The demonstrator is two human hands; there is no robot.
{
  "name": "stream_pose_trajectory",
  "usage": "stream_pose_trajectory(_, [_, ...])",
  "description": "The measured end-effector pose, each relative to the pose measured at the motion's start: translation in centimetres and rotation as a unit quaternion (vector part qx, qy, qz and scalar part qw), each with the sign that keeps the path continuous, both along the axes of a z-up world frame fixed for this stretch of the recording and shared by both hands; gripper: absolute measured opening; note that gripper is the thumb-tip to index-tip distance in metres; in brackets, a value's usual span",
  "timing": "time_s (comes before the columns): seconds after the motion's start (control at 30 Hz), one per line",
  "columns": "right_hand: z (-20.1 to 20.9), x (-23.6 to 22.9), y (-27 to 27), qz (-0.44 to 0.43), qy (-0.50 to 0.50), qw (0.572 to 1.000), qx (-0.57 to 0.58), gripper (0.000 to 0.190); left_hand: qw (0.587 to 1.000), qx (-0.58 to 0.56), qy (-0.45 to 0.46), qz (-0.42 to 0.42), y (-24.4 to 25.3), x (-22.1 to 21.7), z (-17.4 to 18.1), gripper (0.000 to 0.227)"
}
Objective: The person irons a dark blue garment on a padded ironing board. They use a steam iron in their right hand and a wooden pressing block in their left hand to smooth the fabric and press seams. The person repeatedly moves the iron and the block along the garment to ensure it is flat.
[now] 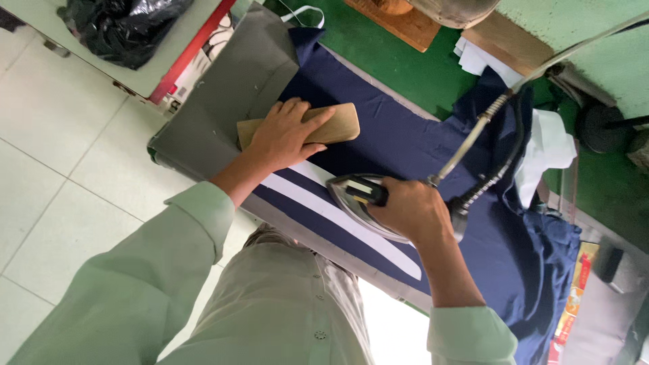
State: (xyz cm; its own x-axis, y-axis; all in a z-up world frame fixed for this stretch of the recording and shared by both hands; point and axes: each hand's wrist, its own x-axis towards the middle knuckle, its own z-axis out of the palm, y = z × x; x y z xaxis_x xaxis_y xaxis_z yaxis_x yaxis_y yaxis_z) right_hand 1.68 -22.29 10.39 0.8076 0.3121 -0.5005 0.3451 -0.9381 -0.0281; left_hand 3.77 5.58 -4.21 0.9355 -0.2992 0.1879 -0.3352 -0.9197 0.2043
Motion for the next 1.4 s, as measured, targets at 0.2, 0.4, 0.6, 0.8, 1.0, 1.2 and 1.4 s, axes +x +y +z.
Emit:
stream_pose_trajectory(0.2, [0.2,0.9,1.9,0.032,0.029,0.999,0.019,0.047,0.951,-0.209,-0.22,0.064,-1.8,-6.0,3.8,0.039])
stream_pose_trajectory(0.4, [-0.9,2.7,1.1,0.041,0.159,0.969,0.185,0.063,0.941,-0.259,-0.195,0.099,-6.2,-16.0,-2.2,0.023])
stream_pose_trajectory(0.6, [-2.0,3.8,-0.4,0.08,0.241,0.947,0.197,0.058,0.954,-0.269,-0.124,0.047,-16.6,-20.8,-2.7,0.017])
stream_pose_trajectory(0.8, [-1.8,3.5,-1.4,0.092,0.291,0.927,0.216,0.071,0.964,-0.232,-0.107,0.074,-24.0,-23.0,-2.6,0.017])
stream_pose_trajectory(1.0, [-3.9,3.2,-3.8,0.075,0.23,0.935,0.26,0.064,0.959,-0.221,-0.09,0.155,-28.8,-26.2,-1.9,0.017])
stream_pose_trajectory(1.2, [-5.8,4.0,-6.5,0.143,0.181,0.933,0.277,0.064,0.96,-0.204,-0.094,0.17,-33.4,-26.2,-2.0,0.018])
stream_pose_trajectory(1.4, [-5.9,3.4,-9.9,0.143,0.167,0.943,0.248,0.078,0.96,-0.203,-0.101,0.162,-34.1,-25.1,-3.5,0.016])
